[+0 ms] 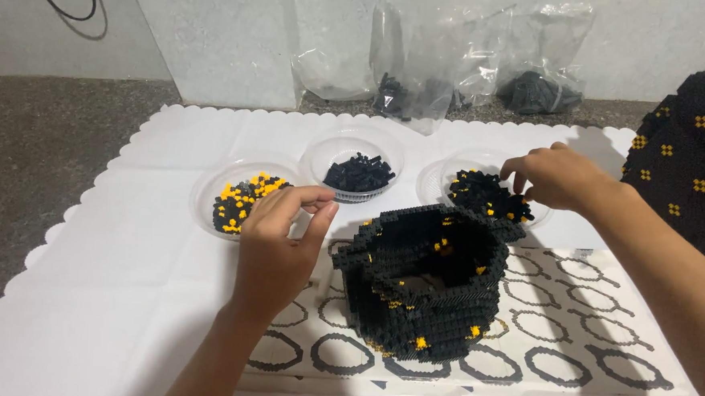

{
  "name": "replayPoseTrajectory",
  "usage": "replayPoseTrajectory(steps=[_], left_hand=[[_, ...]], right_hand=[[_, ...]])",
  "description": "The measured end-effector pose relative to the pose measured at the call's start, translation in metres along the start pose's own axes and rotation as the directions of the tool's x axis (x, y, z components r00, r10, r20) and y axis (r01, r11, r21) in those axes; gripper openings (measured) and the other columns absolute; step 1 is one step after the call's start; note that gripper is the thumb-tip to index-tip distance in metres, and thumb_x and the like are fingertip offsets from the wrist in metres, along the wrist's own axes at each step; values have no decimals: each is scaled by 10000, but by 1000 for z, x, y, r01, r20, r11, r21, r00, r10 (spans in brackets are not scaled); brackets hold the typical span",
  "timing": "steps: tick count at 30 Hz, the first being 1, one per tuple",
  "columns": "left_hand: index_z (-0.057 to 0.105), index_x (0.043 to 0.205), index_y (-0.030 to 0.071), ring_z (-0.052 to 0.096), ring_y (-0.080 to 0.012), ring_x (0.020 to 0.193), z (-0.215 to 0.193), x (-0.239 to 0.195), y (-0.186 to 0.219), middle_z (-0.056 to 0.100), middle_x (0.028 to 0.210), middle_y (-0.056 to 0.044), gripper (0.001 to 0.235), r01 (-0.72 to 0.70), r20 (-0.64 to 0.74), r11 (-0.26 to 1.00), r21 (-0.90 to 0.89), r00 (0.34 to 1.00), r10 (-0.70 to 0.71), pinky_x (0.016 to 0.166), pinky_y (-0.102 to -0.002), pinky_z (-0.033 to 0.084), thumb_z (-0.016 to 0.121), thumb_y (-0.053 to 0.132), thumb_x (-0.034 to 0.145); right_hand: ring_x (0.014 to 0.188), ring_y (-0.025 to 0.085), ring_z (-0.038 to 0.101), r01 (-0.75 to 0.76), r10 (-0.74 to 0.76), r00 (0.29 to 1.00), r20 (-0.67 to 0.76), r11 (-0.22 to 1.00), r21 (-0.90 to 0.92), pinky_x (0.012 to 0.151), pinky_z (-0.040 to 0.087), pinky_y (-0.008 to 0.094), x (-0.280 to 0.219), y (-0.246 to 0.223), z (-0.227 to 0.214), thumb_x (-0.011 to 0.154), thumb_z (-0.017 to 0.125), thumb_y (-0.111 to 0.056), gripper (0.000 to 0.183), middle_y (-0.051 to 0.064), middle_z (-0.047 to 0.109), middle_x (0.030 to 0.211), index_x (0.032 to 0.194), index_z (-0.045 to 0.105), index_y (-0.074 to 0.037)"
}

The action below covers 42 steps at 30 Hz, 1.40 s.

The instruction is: Assembling a 3D model by interlocking small plastic pieces and using a tool to secure the layers.

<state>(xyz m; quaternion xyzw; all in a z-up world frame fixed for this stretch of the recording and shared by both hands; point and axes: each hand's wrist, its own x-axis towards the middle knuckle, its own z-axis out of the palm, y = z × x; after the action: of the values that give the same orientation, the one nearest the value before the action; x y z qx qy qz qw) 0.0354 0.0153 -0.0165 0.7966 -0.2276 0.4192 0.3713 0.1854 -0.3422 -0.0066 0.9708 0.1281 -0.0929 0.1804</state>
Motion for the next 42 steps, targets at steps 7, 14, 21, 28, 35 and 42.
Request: replayPoseTrajectory(steps=[7, 14, 21, 28, 35, 42], left_hand=[[646, 921, 56, 621, -169, 771, 1, -1, 0, 681, 854, -21, 60, -4, 0, 1000, 15, 1000, 4, 797, -343, 467, 617, 88, 880], [688, 905, 78, 650, -212, 721, 0, 2, 1, 665, 725, -58, 102, 73, 0, 997, -40, 997, -73, 711, -343, 487, 634, 165, 901], [688, 895, 89, 647, -205, 721, 0, 0, -1, 658, 717, -44, 96, 69, -4, 997, -33, 998, -69, 708, -334, 481, 639, 172, 900], [652, 916, 69, 602, -157, 766, 1, -2, -2, 677, 854, -3, 58, -1, 2, 999, 35, 1000, 1, 794, -339, 459, 617, 96, 879], [652, 909, 72, 615, -146, 766, 3, -3, -1, 684, 858, 4, 55, 14, 5, 999, 34, 1000, -14, 817, -336, 457, 620, 102, 877], [627, 930, 12, 627, -202, 787, -6, 5, 24, 666, 839, -80, 77, -54, 6, 997, -50, 998, 55, 769, -329, 484, 590, 63, 886]], right_hand=[[854, 89, 670, 24, -22, 999, -50, 999, 41, 866, 431, 281, -1, 6, 3, 833, 549, -60, 354, -204, 741, 858, 1010, 671, -341], [953, 154, 708, -45, 59, 995, -85, 986, 159, 901, 520, 312, -26, -17, -5, 816, 667, -126, 322, -32, 766, 968, 1123, 671, -225], [957, 202, 706, -51, 80, 990, -117, 971, 234, 905, 526, 346, -20, -11, -6, 839, 647, -127, 240, 7, 772, 933, 1062, 714, -189], [771, 129, 726, 137, -58, 976, -209, 914, 383, 775, 509, 271, 1, 28, 12, 812, 670, -214, 179, -63, 780, 895, 968, 756, -232], [763, 100, 725, 107, 25, 972, -233, 838, 535, 752, 510, 248, -14, 18, -4, 799, 705, -225, 163, -39, 786, 871, 932, 793, -190], [811, 174, 636, 129, 190, 964, -188, 283, 950, 830, 501, 283, -83, -38, -71, 830, 635, 34, 218, 106, 707, 873, 1038, 691, -4]])
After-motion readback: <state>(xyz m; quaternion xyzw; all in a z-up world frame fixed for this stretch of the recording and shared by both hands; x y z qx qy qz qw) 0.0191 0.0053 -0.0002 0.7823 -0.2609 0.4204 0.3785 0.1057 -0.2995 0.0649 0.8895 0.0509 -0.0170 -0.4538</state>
